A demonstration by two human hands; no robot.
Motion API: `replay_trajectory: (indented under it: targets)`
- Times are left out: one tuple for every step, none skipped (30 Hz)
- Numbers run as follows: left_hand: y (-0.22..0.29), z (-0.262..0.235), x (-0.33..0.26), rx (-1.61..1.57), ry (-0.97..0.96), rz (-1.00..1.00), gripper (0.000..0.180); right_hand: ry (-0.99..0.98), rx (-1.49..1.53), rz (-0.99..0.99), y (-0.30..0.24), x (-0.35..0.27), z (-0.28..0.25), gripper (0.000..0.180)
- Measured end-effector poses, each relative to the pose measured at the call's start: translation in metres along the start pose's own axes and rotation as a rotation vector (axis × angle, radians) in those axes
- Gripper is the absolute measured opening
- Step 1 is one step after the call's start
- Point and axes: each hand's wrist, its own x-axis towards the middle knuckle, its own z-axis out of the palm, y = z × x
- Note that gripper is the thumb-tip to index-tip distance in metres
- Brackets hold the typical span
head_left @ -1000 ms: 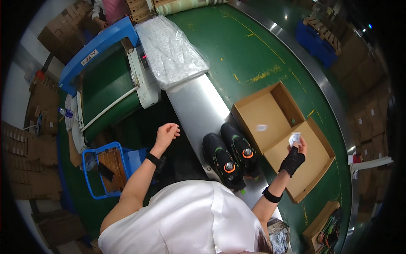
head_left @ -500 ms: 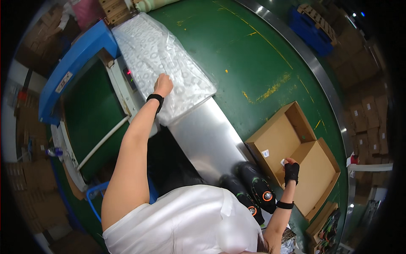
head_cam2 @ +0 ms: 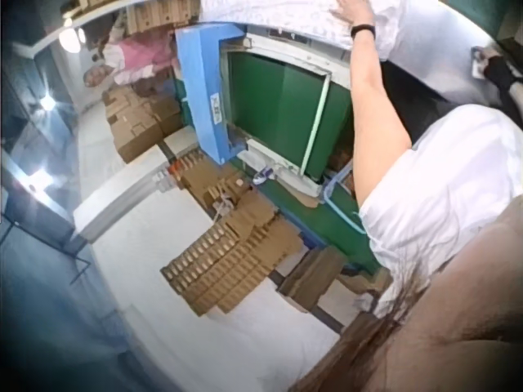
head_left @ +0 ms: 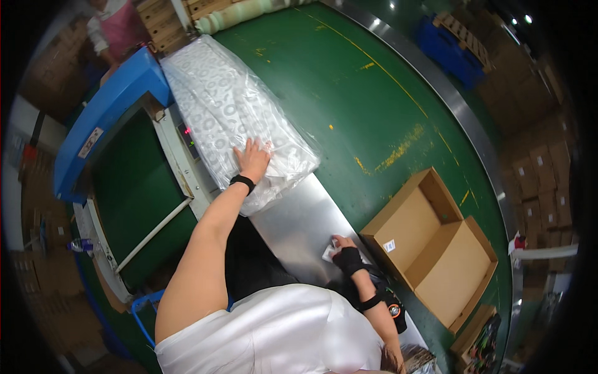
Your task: Packing shoes into boxes with tissue paper and placing them on a conveyor belt in a factory setting.
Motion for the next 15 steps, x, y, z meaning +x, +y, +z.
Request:
replay_trajectory:
  targets:
    - [0.000, -0.001, 0.000, 0.005, 0.015, -0.021, 0.038, 0.047, -0.041, -0.061, -0.005, -0.003, 0.002, 0.054]
    - [-0.002, -0.005, -0.004, 0.113, -0.045, 0.069, 0.029, 0.128, -0.083, -0.149, -0.010, -0.006, -0.005, 0.057]
    - [-0.005, -0.007, -0.008, 0.221, -0.108, 0.161, 0.023, 0.211, -0.122, -0.236, -0.016, -0.012, -0.017, 0.059]
    - [-0.026, 0.015, -0.017, 0.002, 0.326, 0.206, 0.016, 0.196, -0.046, -0.185, -0.028, -0.020, -0.041, 0.058]
    - [-0.036, 0.013, -0.018, 0.005, 0.335, 0.199, 0.016, 0.222, -0.068, -0.163, -0.033, -0.030, -0.068, 0.056]
    - [-0.044, 0.005, -0.014, -0.199, 0.334, 0.035, 0.015, 0.333, 0.055, -0.183, -0.022, -0.035, -0.084, 0.055]
    - [-0.054, -0.005, -0.011, -0.405, 0.332, -0.131, 0.015, 0.502, -0.287, -0.210, -0.008, -0.044, -0.100, 0.055]
    - [-0.060, -0.024, -0.010, -0.384, 0.433, -0.165, 0.016, 0.443, -0.223, 0.033, -0.009, -0.058, -0.115, 0.054]
    - [-0.059, -0.054, -0.011, -0.367, 0.530, -0.190, 0.019, 0.387, -0.347, 0.177, 0.006, -0.070, -0.121, 0.059]
    - [-0.062, -0.083, -0.012, -0.392, 0.663, -0.178, 0.017, 0.144, -0.283, 0.344, 0.016, -0.076, -0.125, 0.056]
    - [-0.060, -0.113, -0.015, -0.418, 0.797, -0.166, 0.016, 0.159, -0.275, 0.341, 0.023, -0.083, -0.121, 0.056]
    - [-0.044, -0.149, -0.023, -0.419, 0.806, -0.147, 0.016, 0.131, -0.211, 0.300, 0.035, -0.091, -0.111, 0.055]
    - [-0.021, -0.188, -0.036, -0.565, 0.843, -0.019, 0.013, 0.100, -0.147, 0.258, 0.045, -0.096, -0.104, 0.055]
    - [-0.001, -0.211, -0.048, -0.712, 0.871, 0.107, 0.012, 0.078, -0.120, 0.195, 0.054, -0.098, -0.101, 0.060]
    - [0.014, -0.222, -0.055, -0.868, 0.724, 0.093, 0.012, 0.085, -0.114, 0.186, 0.048, -0.101, -0.102, 0.060]
